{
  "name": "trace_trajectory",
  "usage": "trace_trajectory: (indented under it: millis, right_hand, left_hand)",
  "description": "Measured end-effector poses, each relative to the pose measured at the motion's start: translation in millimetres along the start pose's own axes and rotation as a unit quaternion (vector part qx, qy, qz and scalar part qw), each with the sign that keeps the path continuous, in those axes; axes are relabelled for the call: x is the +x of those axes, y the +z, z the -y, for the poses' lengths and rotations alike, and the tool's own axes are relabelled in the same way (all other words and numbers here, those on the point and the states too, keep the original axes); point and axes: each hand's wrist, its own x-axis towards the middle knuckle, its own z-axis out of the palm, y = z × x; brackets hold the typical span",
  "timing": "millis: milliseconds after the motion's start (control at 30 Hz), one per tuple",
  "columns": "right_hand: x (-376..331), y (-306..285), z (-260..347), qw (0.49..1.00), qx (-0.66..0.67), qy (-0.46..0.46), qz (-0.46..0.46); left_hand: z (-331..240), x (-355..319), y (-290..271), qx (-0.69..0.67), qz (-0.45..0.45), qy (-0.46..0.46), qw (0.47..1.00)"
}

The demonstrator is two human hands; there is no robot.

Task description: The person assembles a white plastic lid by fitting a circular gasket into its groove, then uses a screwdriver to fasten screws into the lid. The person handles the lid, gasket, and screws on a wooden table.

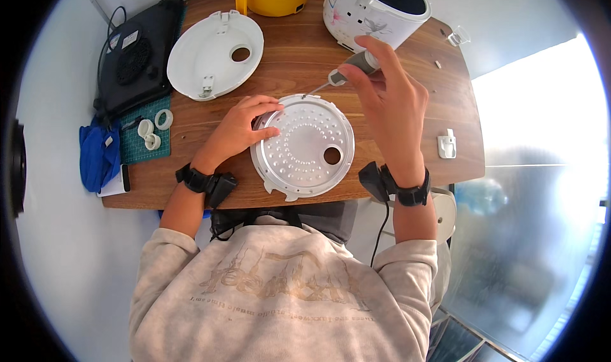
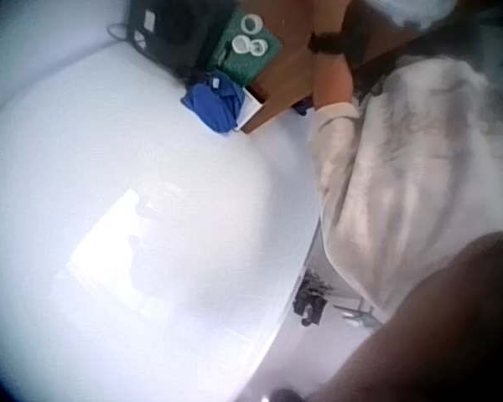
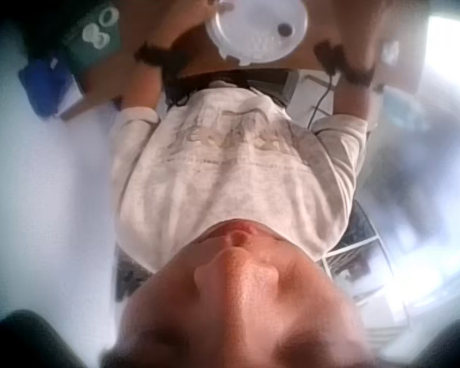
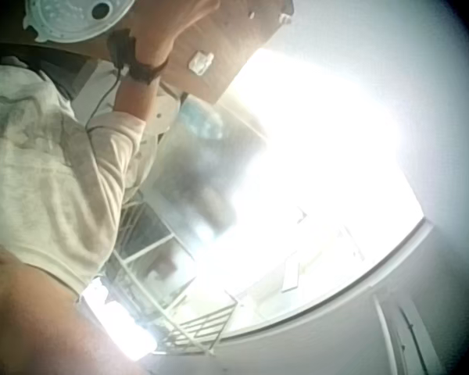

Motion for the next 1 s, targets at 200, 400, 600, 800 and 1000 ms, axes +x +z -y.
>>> trace_trajectory:
  millis: [200, 400, 600, 800, 1000]
  right_hand:
    - [0.3, 4.2, -2.1, 1.000, -0.003, 0.015, 0.012]
    - [1.1, 8.6, -4.7, 1.000, -0.010, 0.006, 0.005]
    - [1.3, 11.4, -3.5, 1.000, -0.006, 0.005, 0.010]
    - [-0.1, 14.8, -4.6, 1.000, -0.001, 0.003, 0.020]
    - [0.8, 17.6, -4.4, 1.000, -0.003, -0.022, 0.019]
  left_hand:
    - [0.5, 0.0, -0.2, 0.002, -0.002, 0.000, 1.000]
    - [-1.0, 0.2, -0.5, 0.008, 0.003, -0.010, 1.000]
    - [0.7, -0.3, -0.1, 0.014, 0.000, -0.005, 1.000]
    - [-3.6, -0.1, -1.3, 0.006, 0.003, -0.013, 1.000]
    - [-1.1, -1.1, -0.2, 0.016, -0.001, -0.009, 1.000]
